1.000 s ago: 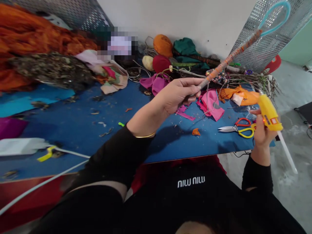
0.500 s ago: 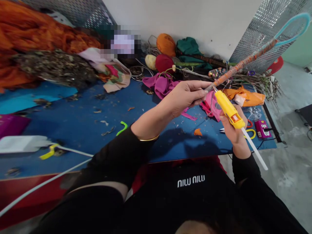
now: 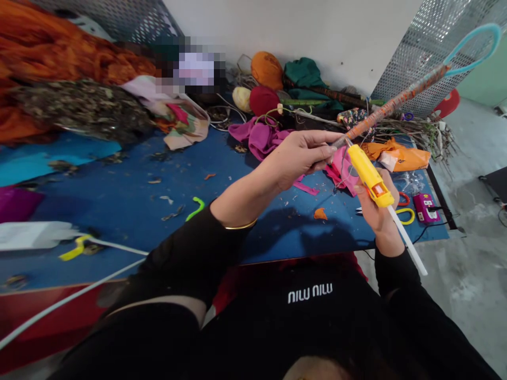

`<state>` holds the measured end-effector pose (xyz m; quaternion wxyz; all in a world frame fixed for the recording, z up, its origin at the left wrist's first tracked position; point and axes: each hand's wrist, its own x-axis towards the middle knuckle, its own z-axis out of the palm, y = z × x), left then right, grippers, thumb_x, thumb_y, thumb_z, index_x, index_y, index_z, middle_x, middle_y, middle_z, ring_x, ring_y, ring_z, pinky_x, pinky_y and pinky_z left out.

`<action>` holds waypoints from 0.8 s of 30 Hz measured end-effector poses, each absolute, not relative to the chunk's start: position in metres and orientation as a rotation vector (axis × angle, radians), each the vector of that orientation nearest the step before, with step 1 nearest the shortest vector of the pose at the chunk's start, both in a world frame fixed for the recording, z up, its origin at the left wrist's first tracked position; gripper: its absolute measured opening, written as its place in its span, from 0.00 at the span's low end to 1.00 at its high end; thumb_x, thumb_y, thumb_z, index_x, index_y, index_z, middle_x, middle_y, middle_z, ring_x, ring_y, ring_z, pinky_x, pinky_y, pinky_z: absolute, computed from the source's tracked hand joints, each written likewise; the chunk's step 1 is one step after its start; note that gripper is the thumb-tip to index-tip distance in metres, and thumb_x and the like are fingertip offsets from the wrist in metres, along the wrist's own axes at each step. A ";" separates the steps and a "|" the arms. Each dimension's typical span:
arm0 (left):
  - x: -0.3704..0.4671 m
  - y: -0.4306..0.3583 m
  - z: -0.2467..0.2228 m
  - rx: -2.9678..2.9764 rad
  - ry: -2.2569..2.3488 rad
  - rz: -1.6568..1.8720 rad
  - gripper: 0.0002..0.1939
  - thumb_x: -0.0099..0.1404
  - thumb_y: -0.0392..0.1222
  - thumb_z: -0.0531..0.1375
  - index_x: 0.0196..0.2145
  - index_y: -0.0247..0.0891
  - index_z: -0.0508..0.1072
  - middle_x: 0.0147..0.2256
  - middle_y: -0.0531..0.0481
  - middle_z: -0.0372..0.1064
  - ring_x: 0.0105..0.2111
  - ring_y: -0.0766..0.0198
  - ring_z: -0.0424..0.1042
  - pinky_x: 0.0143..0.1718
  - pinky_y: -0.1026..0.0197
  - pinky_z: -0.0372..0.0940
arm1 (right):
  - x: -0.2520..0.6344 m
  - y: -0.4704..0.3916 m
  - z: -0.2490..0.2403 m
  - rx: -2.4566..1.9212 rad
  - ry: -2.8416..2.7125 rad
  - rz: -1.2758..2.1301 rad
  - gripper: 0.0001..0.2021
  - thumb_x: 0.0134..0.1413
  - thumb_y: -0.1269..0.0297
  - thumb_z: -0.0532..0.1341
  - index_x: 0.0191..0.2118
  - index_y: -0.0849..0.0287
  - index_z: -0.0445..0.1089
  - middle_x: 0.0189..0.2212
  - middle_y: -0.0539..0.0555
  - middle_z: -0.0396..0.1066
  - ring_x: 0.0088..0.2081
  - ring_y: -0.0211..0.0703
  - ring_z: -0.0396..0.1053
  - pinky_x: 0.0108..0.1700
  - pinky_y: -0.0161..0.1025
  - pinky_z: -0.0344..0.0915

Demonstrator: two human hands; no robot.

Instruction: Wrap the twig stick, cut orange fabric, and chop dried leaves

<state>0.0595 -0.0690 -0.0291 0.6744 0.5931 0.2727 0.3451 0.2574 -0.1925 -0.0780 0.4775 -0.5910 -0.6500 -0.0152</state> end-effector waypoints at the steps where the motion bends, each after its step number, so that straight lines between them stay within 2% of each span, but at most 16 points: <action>1: 0.059 -0.069 -0.029 1.333 0.615 0.776 0.21 0.65 0.35 0.66 0.56 0.34 0.83 0.27 0.53 0.70 0.23 0.72 0.60 0.23 0.68 0.54 | 0.257 -0.193 -0.078 -1.445 -1.592 -0.048 0.11 0.66 0.53 0.65 0.49 0.51 0.74 0.36 0.52 0.76 0.35 0.46 0.77 0.37 0.45 0.78; 5: 0.058 -0.070 -0.027 1.340 0.616 0.770 0.22 0.65 0.35 0.66 0.57 0.34 0.83 0.26 0.53 0.68 0.22 0.72 0.59 0.23 0.68 0.54 | 0.258 -0.195 -0.078 -1.462 -1.594 -0.071 0.11 0.66 0.53 0.65 0.48 0.52 0.75 0.36 0.52 0.76 0.35 0.44 0.76 0.34 0.42 0.77; 10: 0.057 -0.069 -0.027 1.355 0.618 0.768 0.21 0.66 0.35 0.65 0.56 0.34 0.83 0.25 0.54 0.67 0.22 0.73 0.57 0.22 0.68 0.53 | 0.259 -0.195 -0.079 -1.495 -1.575 -0.073 0.12 0.66 0.52 0.64 0.48 0.51 0.75 0.37 0.52 0.77 0.36 0.44 0.76 0.36 0.40 0.76; 18: 0.057 -0.068 -0.027 1.320 0.604 0.769 0.19 0.65 0.35 0.66 0.54 0.34 0.83 0.26 0.53 0.66 0.22 0.72 0.58 0.22 0.69 0.52 | 0.257 -0.193 -0.081 -1.453 -1.575 -0.067 0.14 0.67 0.47 0.63 0.46 0.51 0.73 0.35 0.51 0.75 0.35 0.44 0.75 0.37 0.41 0.76; 24: 0.056 -0.068 -0.028 1.288 0.600 0.756 0.18 0.66 0.36 0.66 0.53 0.34 0.84 0.27 0.52 0.67 0.22 0.72 0.58 0.22 0.67 0.52 | 0.257 -0.194 -0.081 -1.445 -1.583 -0.056 0.09 0.67 0.52 0.64 0.46 0.51 0.73 0.36 0.51 0.74 0.34 0.42 0.74 0.35 0.41 0.74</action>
